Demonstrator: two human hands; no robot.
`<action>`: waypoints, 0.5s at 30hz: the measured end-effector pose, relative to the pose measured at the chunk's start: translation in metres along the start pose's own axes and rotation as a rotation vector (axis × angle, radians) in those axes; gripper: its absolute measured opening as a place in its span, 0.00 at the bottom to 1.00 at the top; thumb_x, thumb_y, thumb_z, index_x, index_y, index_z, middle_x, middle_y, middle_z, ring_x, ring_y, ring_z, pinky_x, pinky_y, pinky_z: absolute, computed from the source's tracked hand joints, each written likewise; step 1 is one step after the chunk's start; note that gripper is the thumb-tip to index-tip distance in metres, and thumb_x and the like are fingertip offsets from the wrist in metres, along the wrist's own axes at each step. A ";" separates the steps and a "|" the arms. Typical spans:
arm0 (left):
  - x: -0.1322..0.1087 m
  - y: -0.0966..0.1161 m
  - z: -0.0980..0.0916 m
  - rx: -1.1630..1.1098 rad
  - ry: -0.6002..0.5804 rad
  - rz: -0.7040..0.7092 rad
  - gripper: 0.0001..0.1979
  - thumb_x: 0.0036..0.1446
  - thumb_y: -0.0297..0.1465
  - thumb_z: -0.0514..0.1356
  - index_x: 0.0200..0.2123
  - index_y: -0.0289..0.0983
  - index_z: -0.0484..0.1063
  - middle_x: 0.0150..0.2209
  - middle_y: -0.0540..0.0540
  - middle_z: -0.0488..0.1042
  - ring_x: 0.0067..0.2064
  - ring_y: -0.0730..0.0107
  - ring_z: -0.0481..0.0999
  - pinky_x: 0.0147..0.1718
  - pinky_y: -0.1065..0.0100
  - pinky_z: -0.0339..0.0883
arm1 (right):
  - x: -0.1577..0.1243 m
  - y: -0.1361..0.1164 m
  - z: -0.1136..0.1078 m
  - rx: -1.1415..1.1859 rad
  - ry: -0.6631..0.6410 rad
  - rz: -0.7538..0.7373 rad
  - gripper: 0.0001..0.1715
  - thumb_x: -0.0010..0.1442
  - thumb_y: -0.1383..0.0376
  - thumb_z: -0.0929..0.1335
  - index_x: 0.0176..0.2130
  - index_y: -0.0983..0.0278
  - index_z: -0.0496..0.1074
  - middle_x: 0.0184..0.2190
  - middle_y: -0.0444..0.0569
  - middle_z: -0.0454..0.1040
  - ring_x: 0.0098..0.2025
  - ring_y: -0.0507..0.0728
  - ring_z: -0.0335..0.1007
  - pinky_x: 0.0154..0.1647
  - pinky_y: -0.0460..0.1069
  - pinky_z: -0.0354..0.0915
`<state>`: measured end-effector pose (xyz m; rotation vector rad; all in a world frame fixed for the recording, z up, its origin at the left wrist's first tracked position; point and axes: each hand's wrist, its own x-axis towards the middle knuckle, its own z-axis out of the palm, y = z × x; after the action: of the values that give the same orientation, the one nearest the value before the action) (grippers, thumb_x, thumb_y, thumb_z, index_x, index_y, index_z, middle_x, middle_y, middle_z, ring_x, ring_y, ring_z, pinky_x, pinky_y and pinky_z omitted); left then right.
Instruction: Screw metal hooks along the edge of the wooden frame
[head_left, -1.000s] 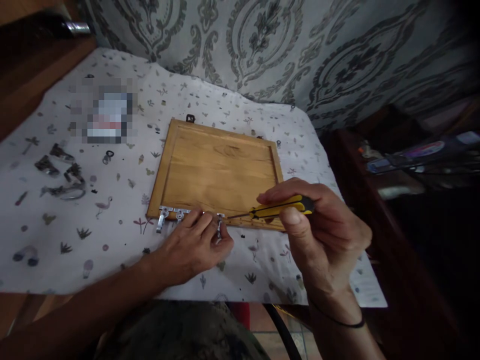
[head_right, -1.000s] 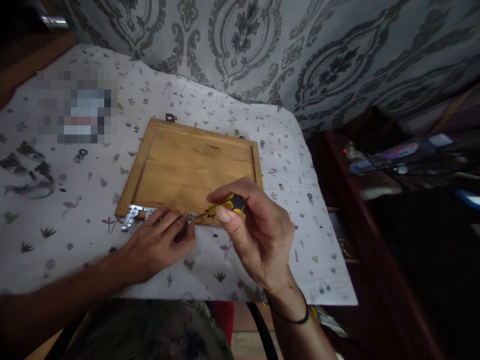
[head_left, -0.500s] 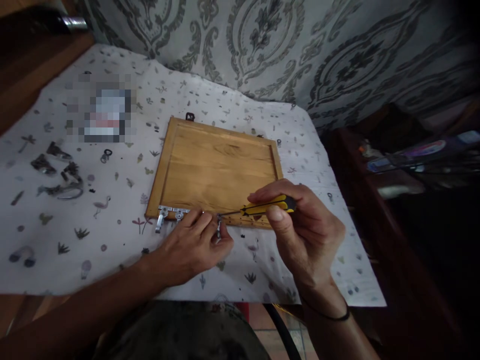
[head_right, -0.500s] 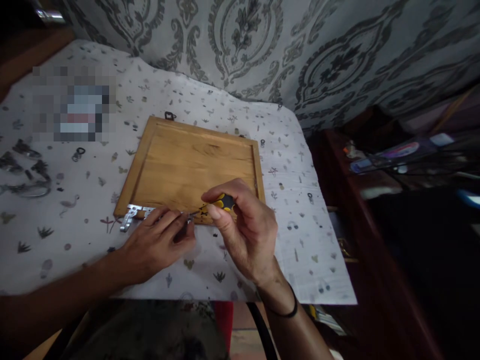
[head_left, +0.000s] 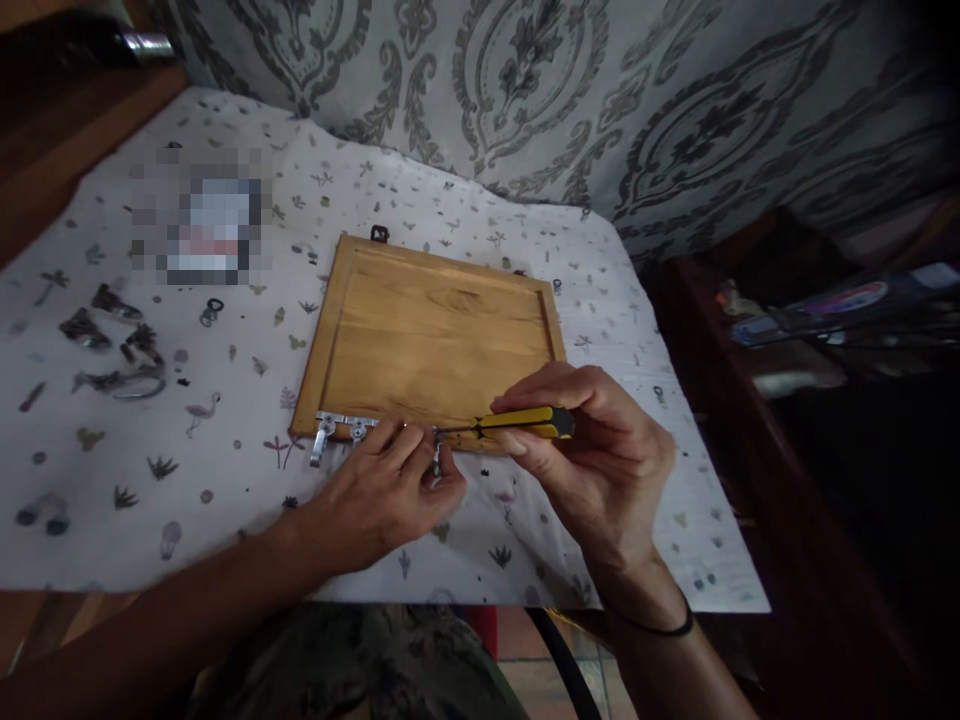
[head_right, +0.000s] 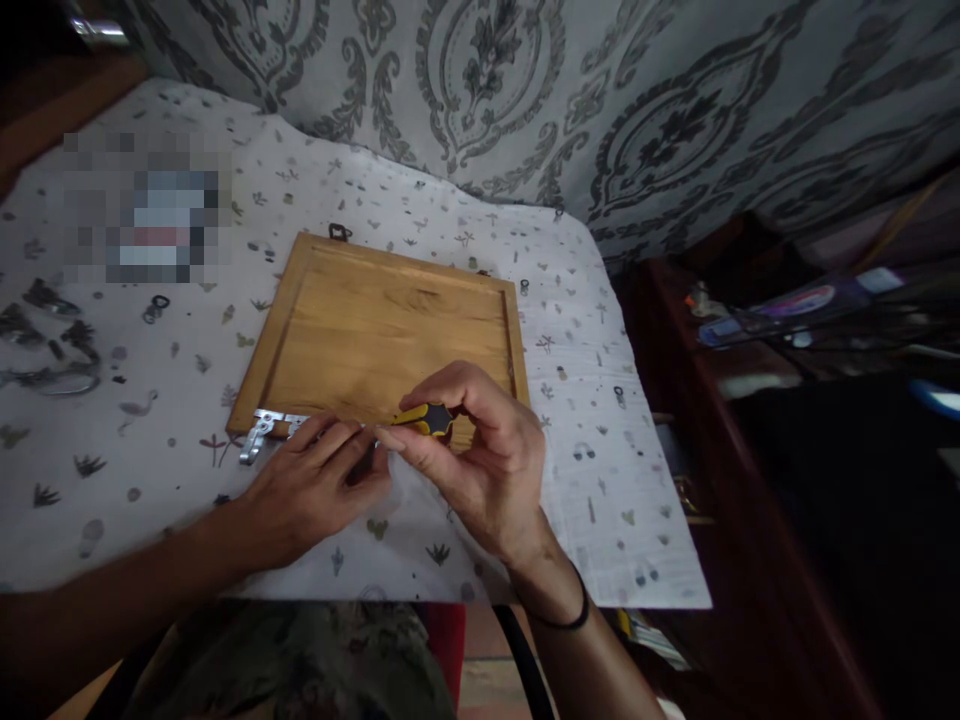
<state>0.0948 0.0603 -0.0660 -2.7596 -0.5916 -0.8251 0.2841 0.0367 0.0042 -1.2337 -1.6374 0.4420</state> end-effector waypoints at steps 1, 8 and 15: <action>-0.001 0.000 0.000 0.001 -0.003 -0.001 0.08 0.63 0.20 0.55 0.43 0.33 0.72 0.35 0.40 0.78 0.38 0.59 0.75 0.41 0.58 0.71 | 0.001 -0.001 0.000 0.012 -0.010 0.014 0.10 0.60 0.58 0.76 0.35 0.59 0.76 0.31 0.43 0.78 0.34 0.54 0.75 0.34 0.49 0.70; -0.001 -0.001 -0.001 -0.020 -0.001 0.012 0.08 0.63 0.19 0.55 0.43 0.32 0.71 0.37 0.38 0.79 0.38 0.58 0.75 0.42 0.57 0.70 | 0.003 -0.013 -0.009 0.127 -0.185 0.135 0.11 0.65 0.60 0.72 0.48 0.58 0.78 0.42 0.47 0.82 0.42 0.55 0.80 0.40 0.49 0.76; -0.001 -0.001 -0.001 -0.011 -0.007 0.012 0.07 0.64 0.20 0.56 0.44 0.32 0.71 0.39 0.38 0.79 0.38 0.59 0.75 0.42 0.57 0.70 | 0.000 0.000 -0.006 -0.029 -0.018 -0.001 0.06 0.59 0.64 0.77 0.37 0.59 0.77 0.32 0.43 0.80 0.31 0.53 0.76 0.32 0.47 0.71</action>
<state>0.0931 0.0603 -0.0660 -2.7743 -0.5723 -0.8193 0.2895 0.0349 0.0068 -1.2541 -1.6650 0.4310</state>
